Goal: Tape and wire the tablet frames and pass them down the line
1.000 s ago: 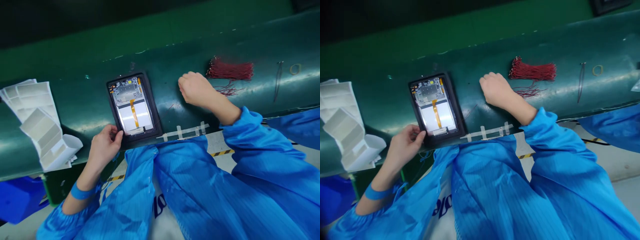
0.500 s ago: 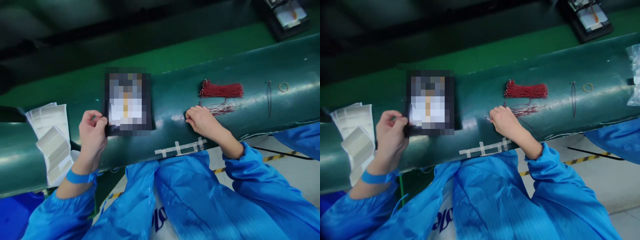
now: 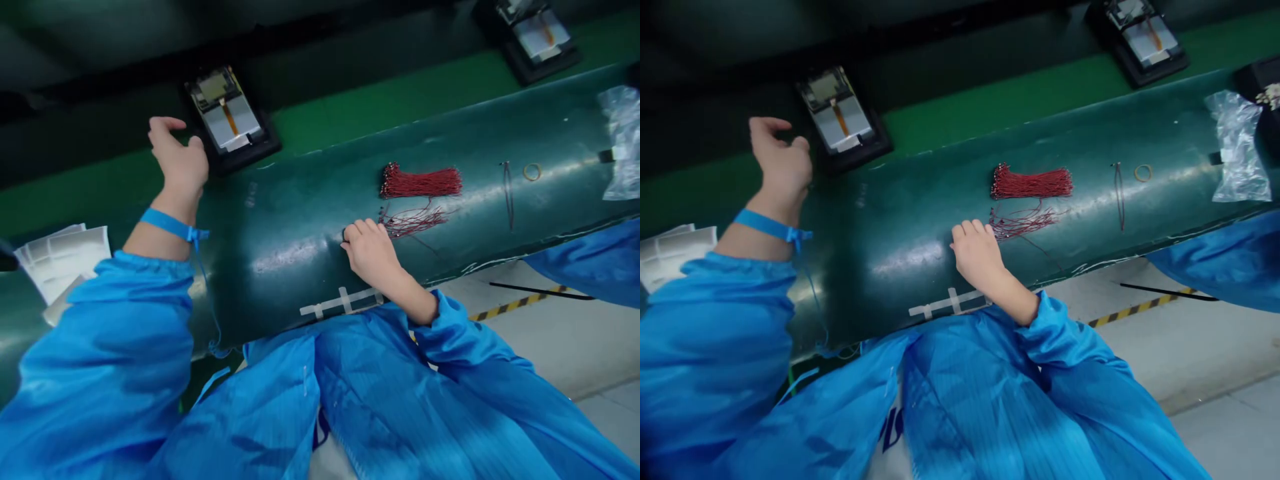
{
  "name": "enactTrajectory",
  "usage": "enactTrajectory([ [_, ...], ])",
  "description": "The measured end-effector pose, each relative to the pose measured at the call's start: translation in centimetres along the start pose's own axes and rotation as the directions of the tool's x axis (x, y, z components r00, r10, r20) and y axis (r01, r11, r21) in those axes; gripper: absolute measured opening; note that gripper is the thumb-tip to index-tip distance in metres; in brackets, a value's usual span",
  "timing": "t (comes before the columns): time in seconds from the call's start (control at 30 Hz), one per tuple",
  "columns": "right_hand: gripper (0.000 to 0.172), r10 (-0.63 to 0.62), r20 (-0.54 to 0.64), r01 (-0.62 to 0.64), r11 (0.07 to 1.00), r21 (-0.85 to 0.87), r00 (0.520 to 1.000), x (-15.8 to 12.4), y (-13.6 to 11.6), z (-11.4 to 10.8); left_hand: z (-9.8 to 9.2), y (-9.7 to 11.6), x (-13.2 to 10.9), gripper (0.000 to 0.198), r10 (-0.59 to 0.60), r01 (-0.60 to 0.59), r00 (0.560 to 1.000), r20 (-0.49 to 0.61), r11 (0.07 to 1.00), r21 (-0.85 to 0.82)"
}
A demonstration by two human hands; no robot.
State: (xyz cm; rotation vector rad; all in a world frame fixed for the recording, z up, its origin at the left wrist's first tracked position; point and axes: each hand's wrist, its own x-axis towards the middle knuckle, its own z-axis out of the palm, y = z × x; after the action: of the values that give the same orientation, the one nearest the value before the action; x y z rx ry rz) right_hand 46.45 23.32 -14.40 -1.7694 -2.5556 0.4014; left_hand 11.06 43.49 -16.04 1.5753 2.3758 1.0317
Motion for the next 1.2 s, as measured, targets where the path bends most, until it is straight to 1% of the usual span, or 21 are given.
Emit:
enactTrajectory([
  [0.07,0.016,-0.034,0.01,0.034,0.999,0.002,0.999,0.2,-0.1,0.4,-2.4,0.3,-3.5,0.047,0.02,-0.019,0.999,-0.031,1.0,0.015],
  [0.1,0.017,-0.056,0.012,0.056,0.998,0.017,0.998,0.3,0.0,0.5,-3.6,0.7,-5.9,0.045,0.048,-0.048,0.999,0.001,0.998,-0.029],
  [0.13,0.016,-0.088,0.009,0.087,0.995,0.054,0.996,0.4,0.1,0.4,-4.8,1.2,-8.5,0.04,0.111,-0.1,0.99,0.091,0.988,-0.117],
  [0.17,0.015,-0.136,-0.004,0.136,0.983,0.122,0.991,0.5,0.2,0.3,-5.9,1.8,-11.3,0.032,0.189,-0.137,0.958,0.217,0.962,-0.235],
  [0.2,0.014,-0.201,-0.034,0.204,0.955,0.216,0.979,0.7,0.2,0.2,-6.8,2.4,-14.1,0.02,0.255,-0.134,0.909,0.329,0.927,-0.349],
  [0.23,0.014,-0.274,-0.084,0.287,0.902,0.321,0.958,0.8,0.1,0.0,-7.6,3.1,-16.7,0.012,0.289,-0.083,0.845,0.45,0.902,-0.424],
  [0.27,0.014,-0.341,-0.148,0.372,0.829,0.417,0.928,1.0,-0.2,-0.2,-8.3,3.6,-19.1,0.012,0.288,0.012,0.781,0.554,0.88,-0.475],
  [0.33,0.015,-0.429,-0.267,0.503,0.682,0.53,0.863,1.4,-1.0,-0.5,-9.4,4.4,-22.6,0.02,0.255,0.232,0.673,0.695,0.819,-0.525],
  [0.37,0.015,-0.459,-0.302,0.546,0.633,0.549,0.836,1.6,-1.5,-0.5,-9.9,4.6,-23.8,0.023,0.234,0.321,0.641,0.731,0.784,-0.532],
  [0.4,0.015,-0.489,-0.317,0.577,0.599,0.556,0.813,1.8,-2.1,-0.5,-10.4,4.7,-24.5,0.025,0.215,0.385,0.626,0.749,0.75,-0.537],
  [0.53,0.009,-0.609,-0.272,0.629,0.506,0.59,0.745,1.6,-4.6,-0.8,-12.8,4.8,-25.9,0.022,0.159,0.48,0.645,0.747,0.676,-0.559],
  [0.57,0.007,-0.624,-0.248,0.619,0.493,0.611,0.741,1.5,-5.2,-0.9,-13.4,4.7,-26.1,0.02,0.151,0.496,0.651,0.744,0.657,-0.567],
  [0.67,0.019,-0.638,-0.186,0.577,0.485,0.657,0.747,1.5,-6.5,-1.3,-14.8,4.1,-26.2,0.011,0.139,0.536,0.661,0.737,0.6,-0.594],
  [0.73,0.021,-0.66,-0.158,0.571,0.475,0.669,0.735,1.8,-7.3,-1.5,-15.7,3.3,-26.1,0.009,0.132,0.579,0.638,0.759,0.567,-0.586],
  [0.83,0.018,-0.677,-0.134,0.557,0.459,0.692,0.724,1.8,-8.5,-1.6,-17.1,2.4,-26.3,0.013,0.096,0.669,0.567,0.818,0.525,-0.526],
  [0.87,0.017,-0.676,-0.132,0.552,0.455,0.699,0.725,1.7,-8.8,-1.5,-17.4,2.2,-26.5,0.016,0.089,0.687,0.557,0.826,0.51,-0.518],
  [0.9,0.017,-0.67,-0.135,0.547,0.454,0.703,0.73,1.6,-9.2,-1.5,-17.6,1.9,-26.7,0.02,0.087,0.694,0.56,0.824,0.495,-0.523],
  [0.97,0.018,-0.645,-0.163,0.545,0.453,0.705,0.746,1.4,-9.8,-1.4,-17.8,1.5,-27.1,0.031,0.096,0.684,0.594,0.799,0.463,-0.564],
  [1.03,0.018,-0.607,-0.209,0.552,0.457,0.698,0.766,1.2,-10.4,-1.2,-17.7,1.1,-27.6,0.043,0.089,0.666,0.641,0.762,0.429,-0.61],
  [1.1,0.014,-0.581,-0.245,0.566,0.472,0.675,0.776,1.1,-10.9,-1.1,-17.4,0.8,-27.9,0.05,0.039,0.646,0.701,0.712,0.39,-0.657],
  [1.2,0.005,-0.585,-0.27,0.609,0.517,0.602,0.764,0.8,-11.6,-1.0,-16.9,0.6,-28.2,0.056,-0.055,0.599,0.783,0.62,0.338,-0.726],
])
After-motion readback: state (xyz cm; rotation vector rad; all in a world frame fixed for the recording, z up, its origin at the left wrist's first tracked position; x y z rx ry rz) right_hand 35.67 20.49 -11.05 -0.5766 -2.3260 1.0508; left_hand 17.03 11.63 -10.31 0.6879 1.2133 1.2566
